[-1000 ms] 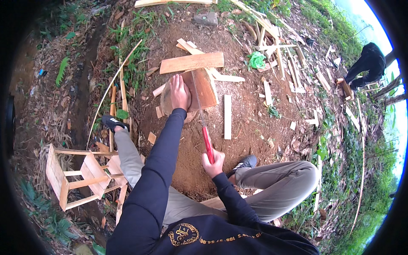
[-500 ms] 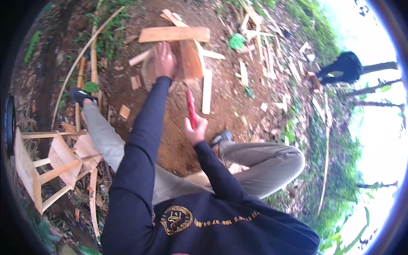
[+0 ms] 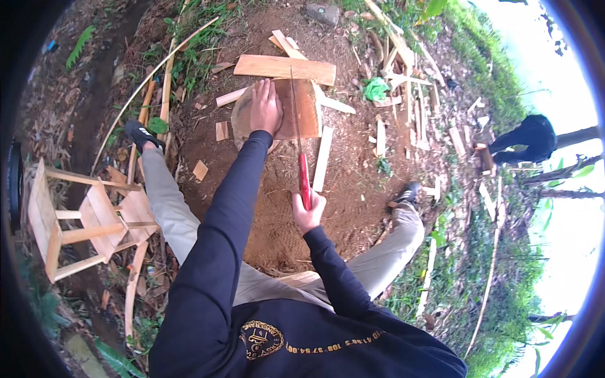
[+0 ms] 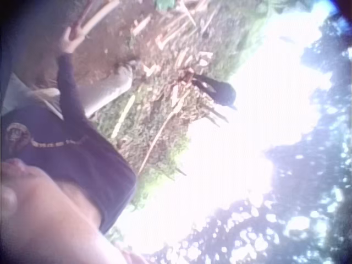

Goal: The person uses a red hand saw to cut a rectangular piece of wood placed on a tree stump. They hold the wood steady with their left hand while sawing with their right hand, creating smaller pieces of wood.

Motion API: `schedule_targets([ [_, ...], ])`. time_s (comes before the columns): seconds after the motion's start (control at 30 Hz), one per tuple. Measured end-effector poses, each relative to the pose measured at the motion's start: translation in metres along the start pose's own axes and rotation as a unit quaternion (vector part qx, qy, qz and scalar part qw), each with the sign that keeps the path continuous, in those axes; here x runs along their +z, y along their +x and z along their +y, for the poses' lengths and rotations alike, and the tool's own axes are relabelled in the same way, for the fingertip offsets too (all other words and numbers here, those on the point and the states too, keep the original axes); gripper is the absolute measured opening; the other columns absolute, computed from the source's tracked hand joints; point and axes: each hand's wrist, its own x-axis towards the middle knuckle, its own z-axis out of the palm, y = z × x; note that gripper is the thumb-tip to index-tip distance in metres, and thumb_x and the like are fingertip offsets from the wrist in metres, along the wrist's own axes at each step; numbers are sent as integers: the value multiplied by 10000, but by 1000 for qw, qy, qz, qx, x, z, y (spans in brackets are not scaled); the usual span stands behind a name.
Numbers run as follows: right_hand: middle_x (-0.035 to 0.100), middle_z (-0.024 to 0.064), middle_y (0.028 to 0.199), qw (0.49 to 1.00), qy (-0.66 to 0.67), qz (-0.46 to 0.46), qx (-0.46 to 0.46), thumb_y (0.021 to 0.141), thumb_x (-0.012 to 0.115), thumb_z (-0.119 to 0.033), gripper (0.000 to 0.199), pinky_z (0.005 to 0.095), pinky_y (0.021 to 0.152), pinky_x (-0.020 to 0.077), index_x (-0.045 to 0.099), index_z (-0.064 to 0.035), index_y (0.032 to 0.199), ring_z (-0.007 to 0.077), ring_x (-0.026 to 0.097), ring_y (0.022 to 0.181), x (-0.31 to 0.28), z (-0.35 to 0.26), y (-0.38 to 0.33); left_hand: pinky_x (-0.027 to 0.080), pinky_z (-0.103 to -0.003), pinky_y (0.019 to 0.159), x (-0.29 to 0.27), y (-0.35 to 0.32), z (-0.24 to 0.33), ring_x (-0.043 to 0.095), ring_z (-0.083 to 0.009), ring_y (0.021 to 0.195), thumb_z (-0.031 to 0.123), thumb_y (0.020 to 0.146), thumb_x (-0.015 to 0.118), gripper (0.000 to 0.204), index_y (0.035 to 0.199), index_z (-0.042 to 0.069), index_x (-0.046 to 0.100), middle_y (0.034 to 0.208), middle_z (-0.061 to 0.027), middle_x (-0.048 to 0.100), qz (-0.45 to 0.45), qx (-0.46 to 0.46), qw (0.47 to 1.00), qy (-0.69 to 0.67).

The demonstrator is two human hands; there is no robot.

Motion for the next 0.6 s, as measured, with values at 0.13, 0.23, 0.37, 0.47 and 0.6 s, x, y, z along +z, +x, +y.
schedule_targets([
  [0.13, 419, 40, 517, 998, -54, -28, -26, 797, 671, -91, 121, 292, 481, 380, 602, -36, 714, 78, 454, 471, -6, -9, -22, 283, -485, 1187, -3, 0, -9, 389, -313, 1421, 178, 952, 462, 489, 1377, -61, 504, 1456, -197, 495, -13, -2, 1000, 25],
  [0.23, 457, 62, 526, 997, -68, -14, -32, 786, 678, -100, 108, 302, 487, 410, 616, -38, 724, 123, 501, 450, 2, 6, -5, 275, -493, 1190, -5, 1, 6, 370, -323, 1431, 180, 961, 445, 488, 1370, -79, 501, 1474, -201, 473, -32, 6, 999, 21],
  [0.37, 478, 67, 523, 997, -77, -8, -29, 789, 660, -89, 73, 297, 478, 422, 632, -45, 738, 133, 512, 433, 10, -20, -4, 280, -498, 1188, -5, 0, 2, 366, -331, 1434, 174, 963, 436, 488, 1369, -89, 497, 1482, -208, 462, -35, 6, 999, 24],
  [0.47, 484, 50, 516, 996, -85, -12, -40, 795, 640, -76, 57, 293, 471, 423, 638, -44, 748, 124, 515, 432, 5, -11, -19, 284, -499, 1186, -4, 3, 4, 366, -329, 1435, 166, 959, 433, 488, 1372, -87, 496, 1489, -210, 455, -29, 15, 999, 27],
  [0.6, 487, 29, 530, 997, -68, -1, -30, 806, 632, -73, 60, 277, 472, 408, 634, -43, 754, 87, 497, 453, 15, -20, 13, 286, -505, 1181, -3, 1, 2, 368, -341, 1431, 150, 964, 431, 477, 1374, -86, 494, 1492, -212, 448, -35, 18, 999, 20],
])
